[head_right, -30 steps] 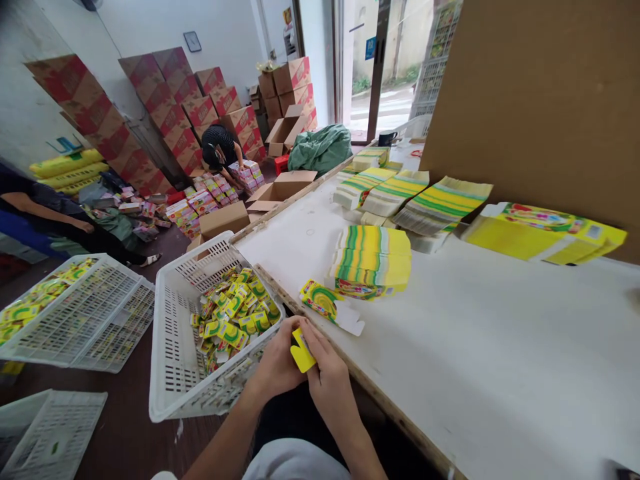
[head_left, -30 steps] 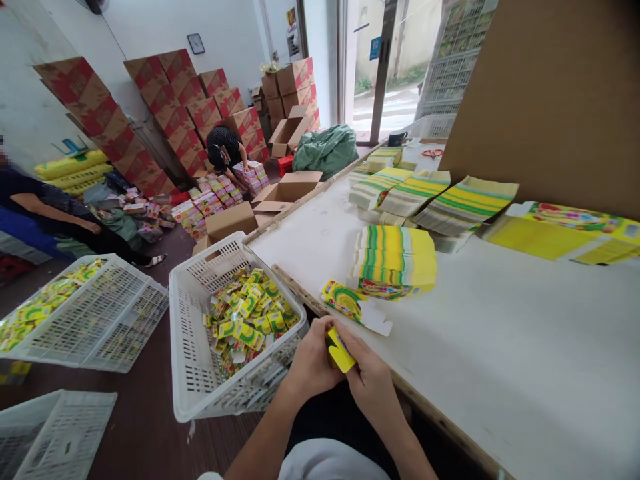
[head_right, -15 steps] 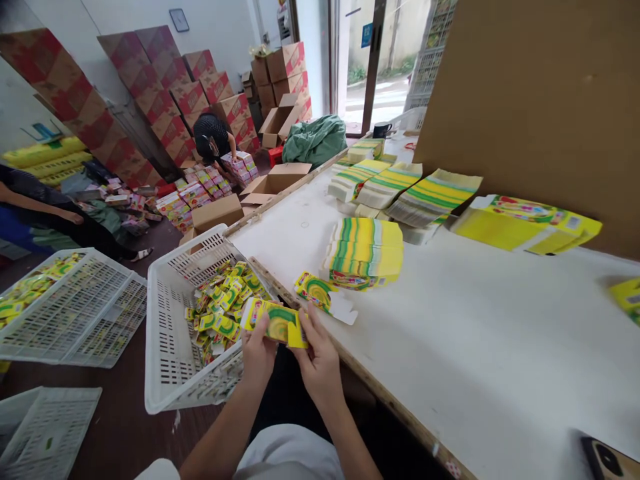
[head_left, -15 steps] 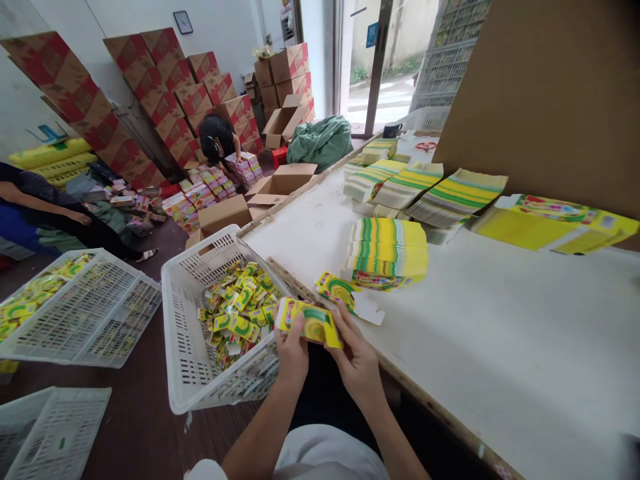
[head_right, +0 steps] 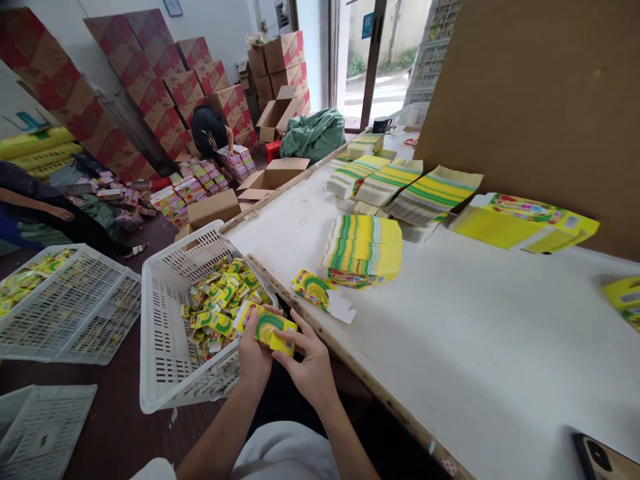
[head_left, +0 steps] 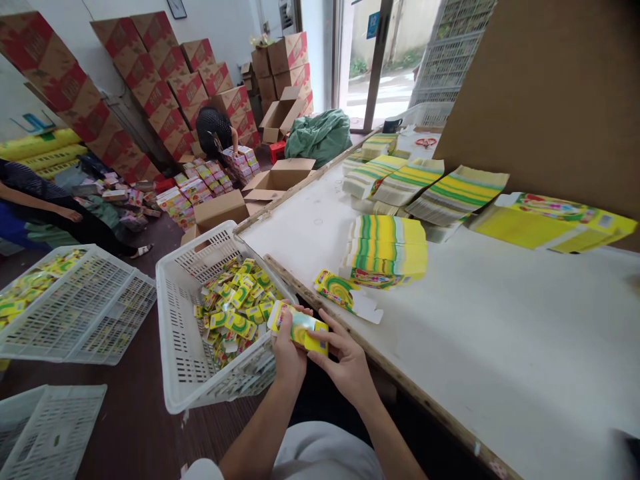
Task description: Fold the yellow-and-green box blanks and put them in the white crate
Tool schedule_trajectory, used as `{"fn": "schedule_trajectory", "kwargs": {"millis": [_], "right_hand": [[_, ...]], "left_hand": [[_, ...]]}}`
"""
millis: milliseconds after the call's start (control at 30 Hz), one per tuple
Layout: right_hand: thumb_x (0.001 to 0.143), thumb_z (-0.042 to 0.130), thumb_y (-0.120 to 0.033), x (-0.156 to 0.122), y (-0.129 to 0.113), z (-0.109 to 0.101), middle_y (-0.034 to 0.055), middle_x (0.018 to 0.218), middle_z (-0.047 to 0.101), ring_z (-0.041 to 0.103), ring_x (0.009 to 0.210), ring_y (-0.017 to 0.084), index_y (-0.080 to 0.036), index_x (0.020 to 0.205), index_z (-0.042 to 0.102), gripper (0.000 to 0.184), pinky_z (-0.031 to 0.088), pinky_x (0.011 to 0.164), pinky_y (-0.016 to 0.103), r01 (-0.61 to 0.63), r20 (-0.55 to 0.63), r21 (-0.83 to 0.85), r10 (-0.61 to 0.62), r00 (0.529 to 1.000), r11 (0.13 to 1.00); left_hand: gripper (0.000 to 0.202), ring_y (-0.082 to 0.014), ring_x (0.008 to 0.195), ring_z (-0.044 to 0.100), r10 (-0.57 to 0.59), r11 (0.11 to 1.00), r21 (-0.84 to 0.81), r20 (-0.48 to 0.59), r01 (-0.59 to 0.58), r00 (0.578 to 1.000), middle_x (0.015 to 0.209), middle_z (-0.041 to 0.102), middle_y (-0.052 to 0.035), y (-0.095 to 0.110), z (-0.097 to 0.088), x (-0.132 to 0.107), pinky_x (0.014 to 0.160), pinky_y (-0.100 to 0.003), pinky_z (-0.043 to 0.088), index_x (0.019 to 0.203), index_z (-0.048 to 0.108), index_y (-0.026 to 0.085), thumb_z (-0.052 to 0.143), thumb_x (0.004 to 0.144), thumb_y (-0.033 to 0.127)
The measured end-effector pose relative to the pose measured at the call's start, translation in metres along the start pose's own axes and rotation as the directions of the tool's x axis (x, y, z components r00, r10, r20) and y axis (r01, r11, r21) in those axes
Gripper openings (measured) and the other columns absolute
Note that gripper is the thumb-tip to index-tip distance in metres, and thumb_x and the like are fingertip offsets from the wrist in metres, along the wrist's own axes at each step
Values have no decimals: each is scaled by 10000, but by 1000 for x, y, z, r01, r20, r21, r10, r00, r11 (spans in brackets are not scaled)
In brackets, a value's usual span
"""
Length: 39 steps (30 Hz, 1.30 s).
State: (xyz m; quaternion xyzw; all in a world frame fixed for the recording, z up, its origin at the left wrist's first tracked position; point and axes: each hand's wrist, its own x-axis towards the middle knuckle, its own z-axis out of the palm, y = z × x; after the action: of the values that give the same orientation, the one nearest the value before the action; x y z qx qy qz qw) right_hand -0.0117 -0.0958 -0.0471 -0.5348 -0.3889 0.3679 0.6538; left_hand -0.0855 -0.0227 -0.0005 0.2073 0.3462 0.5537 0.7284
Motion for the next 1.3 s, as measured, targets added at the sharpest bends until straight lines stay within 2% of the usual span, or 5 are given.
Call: {"fn": "schedule_trajectory", "kwargs": {"millis": [167, 467, 600, 767, 1300], "right_hand": [[762, 782, -360, -2, 3, 16, 161, 1487, 515, 622, 1264, 306, -221, 1012, 670, 306, 556, 1013, 454, -55, -136, 88, 67, 989, 995], [864, 629, -346, 40, 5, -51, 153, 1203, 694, 671, 1111, 288, -186, 1218, 559, 395, 530, 1000, 482, -35, -278, -497, -121, 953, 867], [780, 615, -157, 63, 18, -68, 181, 1079, 710, 644, 1026, 346, -159, 1121, 631, 341, 500, 938, 512, -143, -285, -805, -164, 945, 576], [794, 561, -105, 62, 28, -63, 147, 959, 701, 617, 917, 315, -182, 1097, 636, 322, 485, 871, 455, -171, -294, -821, -145, 945, 545], [829, 615, -341, 39, 8, -50, 47, 863, 672, 681, 748, 203, -213, 1050, 513, 275, 597, 719, 366, -63, -361, -463, -123, 924, 884]], "left_hand": [[412, -176, 781, 707, -15, 1000, -13, 5, 15, 1000, 863, 708, -35, -9, 1, -4, 770, -308, 579, 1070, 657, 179, 815, 720, 327], [589, -211, 1115, 636, -21, 991, -130, -384, -31, 923, 1243, 598, -145, 94, -42, 98, 759, -284, 592, 1311, 479, 207, 463, 919, 646], [519, -247, 1098, 646, -211, 976, -139, -372, 170, 904, 1253, 558, -221, 56, -57, 91, 704, -323, 611, 1376, 419, 145, 426, 979, 480], [147, -118, 742, 677, -272, 961, -124, -287, 246, 919, 920, 655, -62, 18, -43, 76, 662, -220, 589, 1058, 612, 166, 537, 931, 175], [382, -179, 820, 712, -237, 965, 132, 86, 225, 968, 913, 731, -76, -12, -25, 28, 759, -279, 554, 1041, 670, 132, 837, 702, 192]]}}
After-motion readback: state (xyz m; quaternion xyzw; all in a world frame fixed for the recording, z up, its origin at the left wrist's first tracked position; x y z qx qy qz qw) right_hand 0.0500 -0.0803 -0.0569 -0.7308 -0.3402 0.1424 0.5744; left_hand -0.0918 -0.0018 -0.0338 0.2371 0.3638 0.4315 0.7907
